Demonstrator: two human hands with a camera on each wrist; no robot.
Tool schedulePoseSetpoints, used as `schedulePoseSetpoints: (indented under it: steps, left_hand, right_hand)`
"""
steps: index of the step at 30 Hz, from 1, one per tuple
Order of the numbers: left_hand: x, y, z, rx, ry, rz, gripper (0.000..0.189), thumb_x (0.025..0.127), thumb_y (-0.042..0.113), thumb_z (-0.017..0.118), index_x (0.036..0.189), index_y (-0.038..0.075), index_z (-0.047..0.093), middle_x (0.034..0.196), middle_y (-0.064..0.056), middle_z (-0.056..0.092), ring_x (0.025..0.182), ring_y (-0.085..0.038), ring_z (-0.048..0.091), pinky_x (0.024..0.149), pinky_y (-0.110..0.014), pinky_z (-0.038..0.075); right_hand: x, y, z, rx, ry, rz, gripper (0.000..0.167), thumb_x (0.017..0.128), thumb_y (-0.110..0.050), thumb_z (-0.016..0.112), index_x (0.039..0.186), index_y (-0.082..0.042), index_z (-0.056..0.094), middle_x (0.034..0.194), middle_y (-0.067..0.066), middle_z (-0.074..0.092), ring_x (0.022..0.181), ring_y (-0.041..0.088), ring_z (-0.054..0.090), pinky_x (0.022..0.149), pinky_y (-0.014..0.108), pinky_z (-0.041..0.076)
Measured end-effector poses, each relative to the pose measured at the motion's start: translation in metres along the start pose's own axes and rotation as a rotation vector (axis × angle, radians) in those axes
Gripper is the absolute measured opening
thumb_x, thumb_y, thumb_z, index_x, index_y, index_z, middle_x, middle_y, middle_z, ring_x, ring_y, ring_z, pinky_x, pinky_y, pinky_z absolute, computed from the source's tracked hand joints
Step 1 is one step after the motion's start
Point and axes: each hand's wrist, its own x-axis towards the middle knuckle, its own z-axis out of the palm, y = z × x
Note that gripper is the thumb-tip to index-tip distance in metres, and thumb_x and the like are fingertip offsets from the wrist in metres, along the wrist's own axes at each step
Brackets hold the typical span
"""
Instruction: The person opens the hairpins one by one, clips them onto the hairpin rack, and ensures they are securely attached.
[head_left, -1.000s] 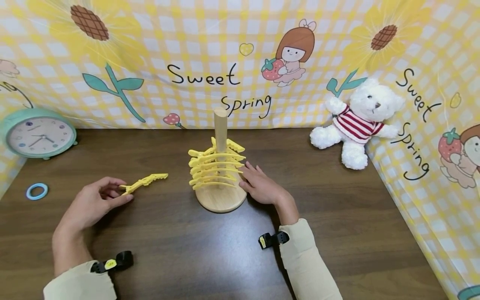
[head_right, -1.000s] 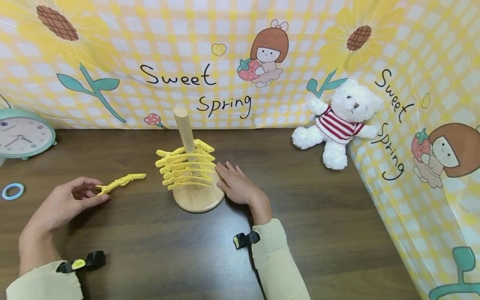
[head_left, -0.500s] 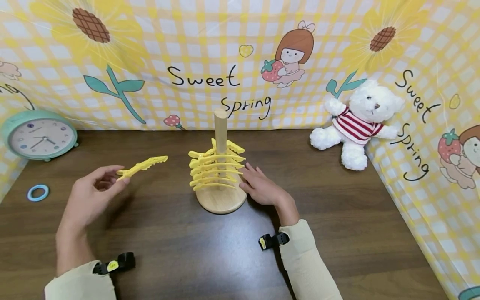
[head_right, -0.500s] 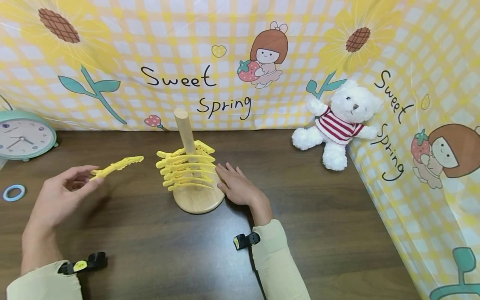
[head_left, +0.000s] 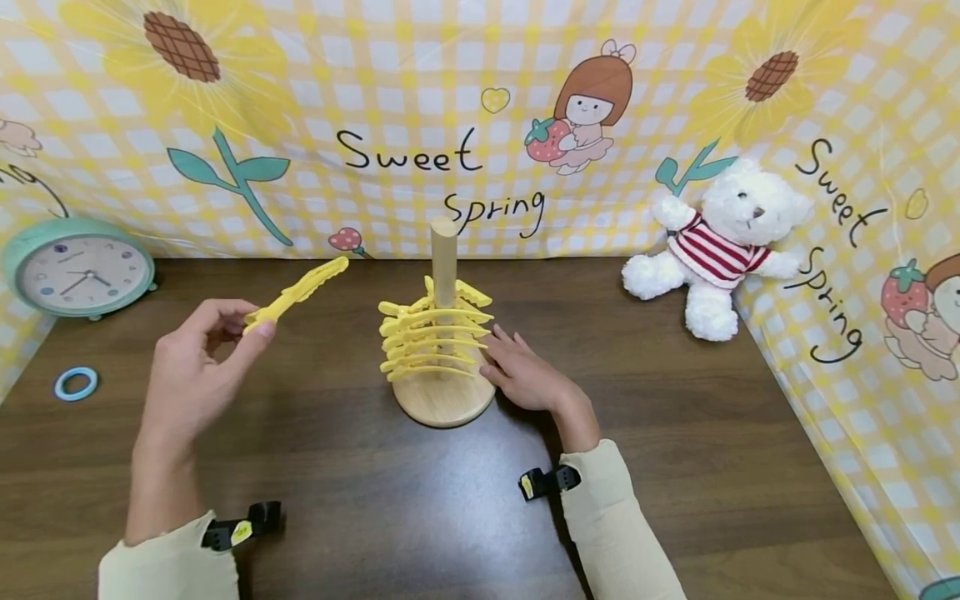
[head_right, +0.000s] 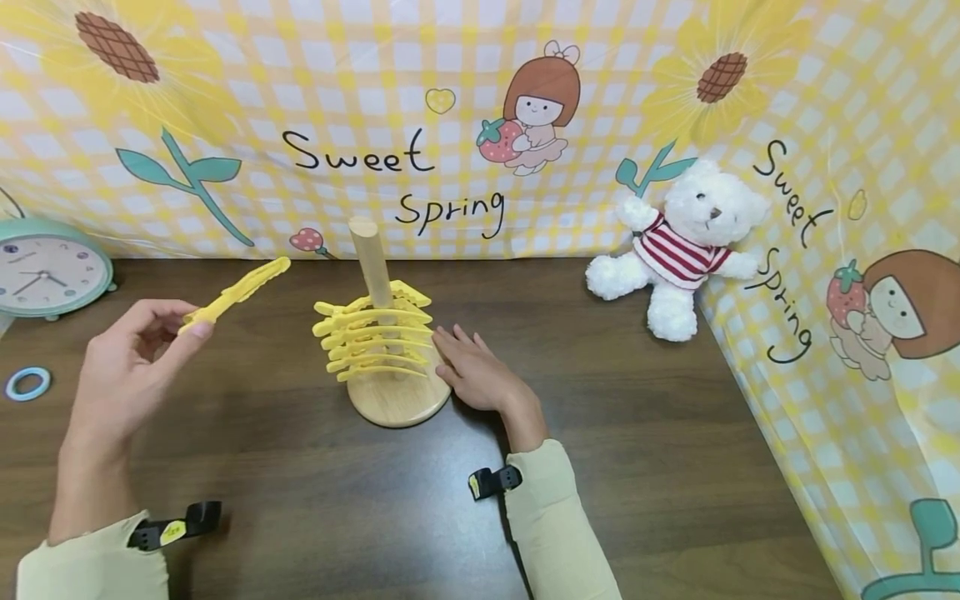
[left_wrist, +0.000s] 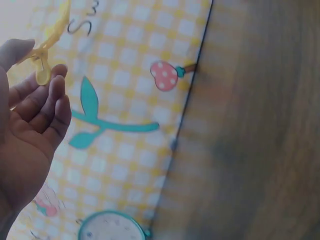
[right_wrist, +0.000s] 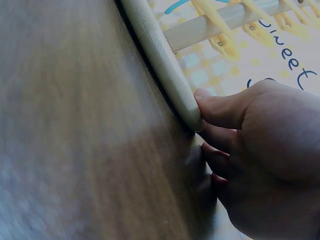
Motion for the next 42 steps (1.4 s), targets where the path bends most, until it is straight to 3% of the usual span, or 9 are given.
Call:
schedulePoseSetpoints:
  steps: [8,16,24,33,42]
  left_hand:
    - [0.005,0.023,0.004,0.001,-0.062,0.051,0.025,0.097,0.015,0.07,0.116,0.003,0.06,0.088,0.012,0.061,0.083,-0.007,0.053,0.065,-0.016,0.038]
    - [0.013,0.041,0.01,-0.037,-0.043,0.297,0.022,0.092,0.002,0.07,0.11,-0.004,0.06,0.086,0.004,0.06,0.078,-0.006,0.052,0.07,-0.018,0.04]
    - [0.016,0.055,0.013,0.012,-0.084,0.418,0.02,0.086,-0.004,0.077,0.101,-0.001,0.064,0.074,0.003,0.055,0.066,-0.004,0.046,0.06,-0.017,0.037]
    - [0.025,0.07,0.024,0.024,-0.176,0.505,0.026,0.082,-0.006,0.08,0.102,0.004,0.066,0.073,0.006,0.055,0.06,-0.006,0.047,0.055,-0.017,0.036]
    - [0.033,0.088,0.036,0.011,-0.24,0.534,0.024,0.083,-0.003,0.081,0.1,0.007,0.066,0.069,0.006,0.049,0.058,-0.009,0.041,0.054,-0.02,0.032]
  right_hand:
    - [-0.001,-0.002,0.0,-0.007,0.0,0.007,0.05,0.11,-0.017,0.045,0.157,-0.006,0.034,0.162,0.012,0.032,0.155,0.031,0.003,0.122,0.045,-0.003]
    - [-0.001,-0.001,0.0,-0.014,0.003,0.009,0.05,0.11,-0.017,0.045,0.157,-0.006,0.034,0.162,0.012,0.032,0.155,0.03,0.003,0.122,0.045,-0.002]
    - [-0.001,0.001,0.002,-0.011,0.003,0.011,0.049,0.11,-0.018,0.044,0.157,-0.006,0.035,0.162,0.012,0.033,0.155,0.031,0.004,0.123,0.045,-0.002]
    - [-0.001,0.0,0.0,-0.012,0.003,0.008,0.051,0.11,-0.018,0.044,0.158,-0.006,0.032,0.163,0.013,0.03,0.155,0.031,0.003,0.122,0.046,-0.002]
    - [0.0,0.0,0.0,-0.01,0.008,0.0,0.051,0.11,-0.017,0.044,0.159,-0.007,0.031,0.163,0.012,0.029,0.155,0.03,0.003,0.122,0.046,-0.002]
